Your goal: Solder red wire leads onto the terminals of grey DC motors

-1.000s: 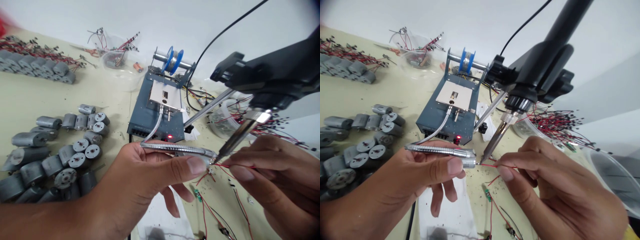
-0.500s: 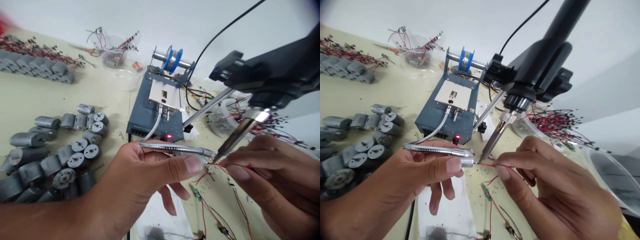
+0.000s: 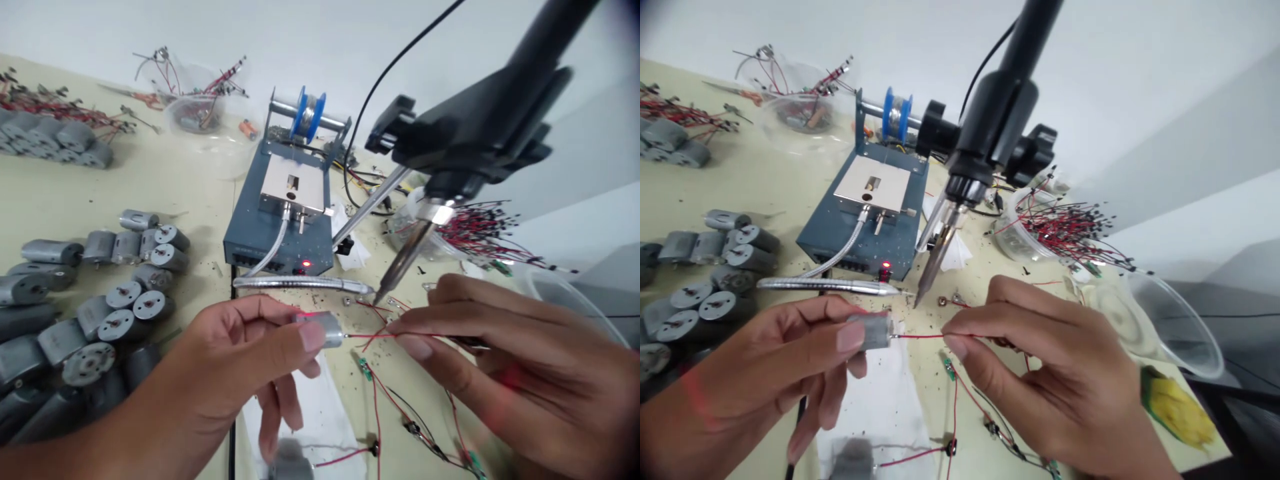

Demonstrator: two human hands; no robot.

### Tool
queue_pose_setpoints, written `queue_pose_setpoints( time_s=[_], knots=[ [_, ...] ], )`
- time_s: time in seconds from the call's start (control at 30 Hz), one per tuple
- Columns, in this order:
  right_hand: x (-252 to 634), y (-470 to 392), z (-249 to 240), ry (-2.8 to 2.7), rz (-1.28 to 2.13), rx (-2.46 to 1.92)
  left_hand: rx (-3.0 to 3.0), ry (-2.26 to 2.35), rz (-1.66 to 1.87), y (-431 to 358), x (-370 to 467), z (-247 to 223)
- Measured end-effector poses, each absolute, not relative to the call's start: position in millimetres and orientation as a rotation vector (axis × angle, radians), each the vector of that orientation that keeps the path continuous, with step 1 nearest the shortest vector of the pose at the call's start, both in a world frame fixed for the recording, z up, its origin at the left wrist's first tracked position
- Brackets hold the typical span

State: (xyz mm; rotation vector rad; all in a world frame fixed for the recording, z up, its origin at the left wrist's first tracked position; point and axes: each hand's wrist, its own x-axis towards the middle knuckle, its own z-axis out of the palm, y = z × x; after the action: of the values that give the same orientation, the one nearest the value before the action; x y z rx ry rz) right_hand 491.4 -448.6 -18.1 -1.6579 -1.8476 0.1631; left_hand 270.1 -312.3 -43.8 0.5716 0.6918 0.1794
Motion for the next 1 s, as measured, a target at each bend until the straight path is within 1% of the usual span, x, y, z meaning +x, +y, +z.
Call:
queue_pose_setpoints(
  time_s=[0.2, 0.27, 0.33, 0.43, 0.5, 0.63, 0.8, 0.9, 1.0],
  knots=[
    [505.3, -451.7, -6.0, -2.029, 0.261, -1.559, 0.625, 0.725, 0.083, -315.9, 264.9, -45.3],
    [514.9, -454.4, -2.0, -2.089, 0.352, -1.588, 0.666, 0.775, 0.104, -319.1, 264.3, -45.3],
    [525.3, -459.3, -0.4, -2.127, 0.536, -1.690, 0.711, 0.839, 0.137, -322.8, 263.8, -44.5],
    [534.9, -468.8, -4.1, -2.133, 0.855, -1.985, 0.748, 0.874, 0.150, -327.3, 262.7, -42.5],
    [534.4, -474.4, -10.1, -2.134, 0.946, -2.174, 0.754, 0.859, 0.134, -328.9, 261.7, -42.0],
    [523.9, -482.9, -23.1, -2.158, 0.935, -2.317, 0.767, 0.874, 0.126, -328.5, 259.7, -43.8],
    [512.9, -491.3, -32.9, -2.209, 0.812, -2.264, 0.811, 0.958, 0.139, -326.7, 258.9, -44.4],
    [509.3, -488.6, -30.6, -2.244, 0.898, -2.282, 0.844, 1.009, 0.165, -325.7, 259.0, -47.3],
    [512.7, -482.5, -19.2, -2.211, 0.946, -2.287, 0.843, 0.948, 0.187, -324.2, 257.8, -55.7]
  ],
)
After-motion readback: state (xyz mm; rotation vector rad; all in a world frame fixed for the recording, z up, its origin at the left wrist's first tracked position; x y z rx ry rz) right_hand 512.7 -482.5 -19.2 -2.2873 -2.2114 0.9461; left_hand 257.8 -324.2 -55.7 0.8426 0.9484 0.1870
